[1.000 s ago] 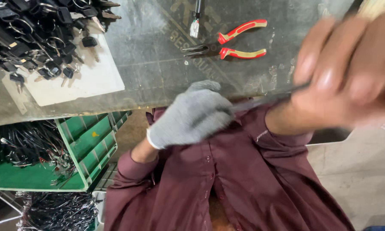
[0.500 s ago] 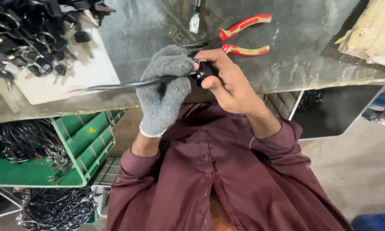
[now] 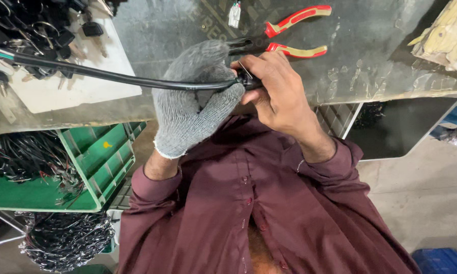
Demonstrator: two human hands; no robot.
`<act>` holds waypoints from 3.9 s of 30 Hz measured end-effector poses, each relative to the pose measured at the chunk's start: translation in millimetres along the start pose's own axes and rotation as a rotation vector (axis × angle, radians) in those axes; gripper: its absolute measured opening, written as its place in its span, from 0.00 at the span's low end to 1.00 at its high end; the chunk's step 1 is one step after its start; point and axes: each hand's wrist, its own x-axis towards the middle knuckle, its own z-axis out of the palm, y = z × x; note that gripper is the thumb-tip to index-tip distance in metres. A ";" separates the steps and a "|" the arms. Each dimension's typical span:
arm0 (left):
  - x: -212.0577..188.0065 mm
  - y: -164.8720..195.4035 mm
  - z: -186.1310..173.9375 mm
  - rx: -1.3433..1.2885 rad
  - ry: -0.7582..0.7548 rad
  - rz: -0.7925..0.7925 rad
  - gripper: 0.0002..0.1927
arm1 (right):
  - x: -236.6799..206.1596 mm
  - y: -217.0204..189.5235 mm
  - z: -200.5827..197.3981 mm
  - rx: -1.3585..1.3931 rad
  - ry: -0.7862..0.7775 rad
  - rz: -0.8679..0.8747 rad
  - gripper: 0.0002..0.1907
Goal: The person repeatedly crimps metal terminals onto black wires using red-handled pliers. They hold each wire with a gloved left hand and squeeze the pliers with the right hand to secure the terminal, then place the finished unit on the table.
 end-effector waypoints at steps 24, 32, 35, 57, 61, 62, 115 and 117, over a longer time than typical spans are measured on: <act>-6.2 14.2 15.9 -0.202 0.065 -0.244 0.18 | 12.2 -13.0 4.3 0.381 -0.037 0.467 0.17; -3.3 -13.1 7.6 -0.153 -0.128 0.077 0.20 | 12.7 -7.3 9.0 0.452 -0.084 0.286 0.17; 1.0 -12.1 3.6 -0.239 -0.144 0.096 0.19 | 15.2 1.2 5.9 0.413 -0.231 0.278 0.16; -6.6 -22.7 14.2 -0.751 0.033 -0.253 0.18 | 33.8 -19.5 3.6 -0.169 0.024 0.049 0.38; -12.6 -34.4 14.4 -1.005 0.251 -0.323 0.19 | 31.2 5.4 -44.6 -0.738 -0.002 -0.037 0.38; -13.6 -35.0 14.6 -0.985 0.249 -0.277 0.19 | 27.4 13.4 -49.9 -0.830 -0.073 -0.057 0.36; -37.6 5.7 12.9 0.513 -0.031 -0.030 0.34 | 15.7 -27.9 -0.2 -0.347 0.001 0.145 0.21; -28.9 14.4 5.6 0.471 -0.071 -0.028 0.36 | 18.4 -31.7 1.9 -0.339 0.006 0.166 0.22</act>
